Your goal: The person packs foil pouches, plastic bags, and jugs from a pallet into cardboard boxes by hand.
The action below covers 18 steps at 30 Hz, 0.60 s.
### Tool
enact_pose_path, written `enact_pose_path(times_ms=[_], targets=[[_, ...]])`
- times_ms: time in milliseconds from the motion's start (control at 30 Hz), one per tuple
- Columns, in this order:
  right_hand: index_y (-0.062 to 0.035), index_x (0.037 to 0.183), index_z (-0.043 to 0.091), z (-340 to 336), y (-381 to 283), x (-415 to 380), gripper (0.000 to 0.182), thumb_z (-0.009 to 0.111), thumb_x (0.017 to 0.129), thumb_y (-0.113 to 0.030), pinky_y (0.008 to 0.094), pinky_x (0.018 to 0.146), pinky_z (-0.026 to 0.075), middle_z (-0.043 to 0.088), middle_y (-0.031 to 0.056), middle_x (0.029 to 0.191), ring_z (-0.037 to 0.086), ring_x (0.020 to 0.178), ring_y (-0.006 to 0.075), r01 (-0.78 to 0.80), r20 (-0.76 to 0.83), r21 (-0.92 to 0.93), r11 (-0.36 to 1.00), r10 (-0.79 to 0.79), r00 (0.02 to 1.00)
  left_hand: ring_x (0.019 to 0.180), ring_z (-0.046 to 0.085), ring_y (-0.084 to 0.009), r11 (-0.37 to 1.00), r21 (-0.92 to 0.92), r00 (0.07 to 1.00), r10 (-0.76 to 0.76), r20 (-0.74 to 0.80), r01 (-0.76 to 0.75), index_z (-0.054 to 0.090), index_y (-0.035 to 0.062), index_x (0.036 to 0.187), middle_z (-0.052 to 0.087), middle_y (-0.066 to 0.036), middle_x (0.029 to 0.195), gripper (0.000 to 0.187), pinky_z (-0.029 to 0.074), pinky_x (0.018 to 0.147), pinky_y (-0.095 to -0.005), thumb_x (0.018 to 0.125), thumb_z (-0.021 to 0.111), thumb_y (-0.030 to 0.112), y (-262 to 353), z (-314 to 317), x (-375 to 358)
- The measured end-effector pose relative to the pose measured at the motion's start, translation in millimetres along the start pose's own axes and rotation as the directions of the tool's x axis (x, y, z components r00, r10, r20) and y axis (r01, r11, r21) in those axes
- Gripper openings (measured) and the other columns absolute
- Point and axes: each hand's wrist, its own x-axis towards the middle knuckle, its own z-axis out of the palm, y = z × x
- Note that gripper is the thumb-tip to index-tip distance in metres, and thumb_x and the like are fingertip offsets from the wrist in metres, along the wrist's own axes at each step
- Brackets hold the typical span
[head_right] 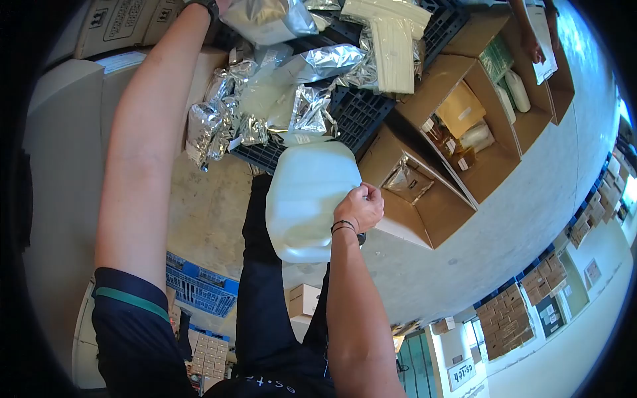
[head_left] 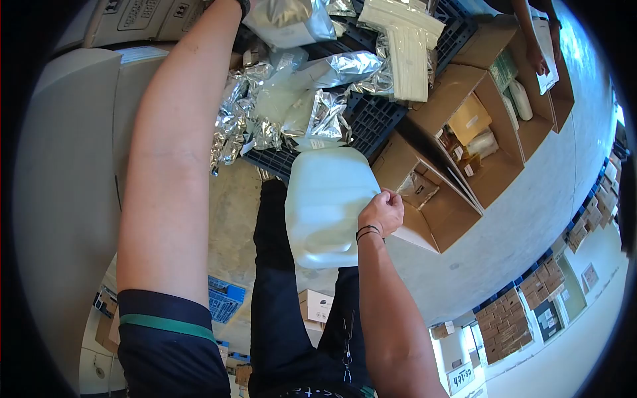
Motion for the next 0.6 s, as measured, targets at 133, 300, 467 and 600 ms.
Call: enact_pose_path(times_ms=[133,300,467,600], targets=[[-0.0108,0.086,0.079,0.2,-2.8,-1.8,0.020,0.061,0.085,-0.018,0.0485,0.089,0.055,0.075,0.0140,0.100,0.069,0.096,0.0360,-0.024,-0.004,0.018,1.000,0.024,1.000,0.112,0.068,-0.0304,0.984,0.055,0.972,0.174,-0.156,-0.168,0.061,0.0051,0.132,0.070,-0.012,0.118,0.045,0.055,0.097,-0.0508,0.102,0.066,0.038,-66.7,0.8,-55.8],[-0.0115,0.087,0.080,-7.5,-11.8,-6.8,0.020,0.061,0.086,-0.018,0.0494,0.089,0.054,0.075,0.0118,0.101,0.069,0.099,0.0359,0.010,-0.020,-0.021,1.000,-0.010,1.000,0.100,0.070,-0.0370,0.589,0.805,0.883,0.338,-0.325,0.070,0.064,-0.0019,0.118,0.071,-0.019,0.106,0.036,0.055,0.089,-0.0465,0.092,0.070,0.022,-183.6,17.5,-213.5],[-0.0153,0.091,0.080,-6.0,-7.8,-5.8,0.020,0.060,0.088,-0.019,0.0444,0.097,0.049,0.072,0.0063,0.104,0.062,0.103,0.0330,-0.015,0.039,-0.008,1.000,0.015,0.999,0.119,0.064,-0.0374,0.463,0.822,0.942,-0.200,-0.269,0.332,0.064,0.0021,0.122,0.067,-0.020,0.122,0.070,0.052,0.102,-0.0460,0.082,0.083,0.057,-239.4,100.5,-340.6],[-0.0152,0.090,0.079,-5.0,-6.0,-4.8,0.020,0.060,0.088,-0.019,0.0453,0.096,0.050,0.072,0.0065,0.104,0.062,0.103,0.0331,-0.001,0.025,-0.021,1.000,0.002,1.000,0.130,0.058,-0.0371,0.110,0.948,0.945,-0.178,-0.275,0.297,0.061,0.0046,0.127,0.062,-0.018,0.131,0.084,0.049,0.106,-0.0542,0.076,0.084,0.068,-215.7,138.3,-333.3]])
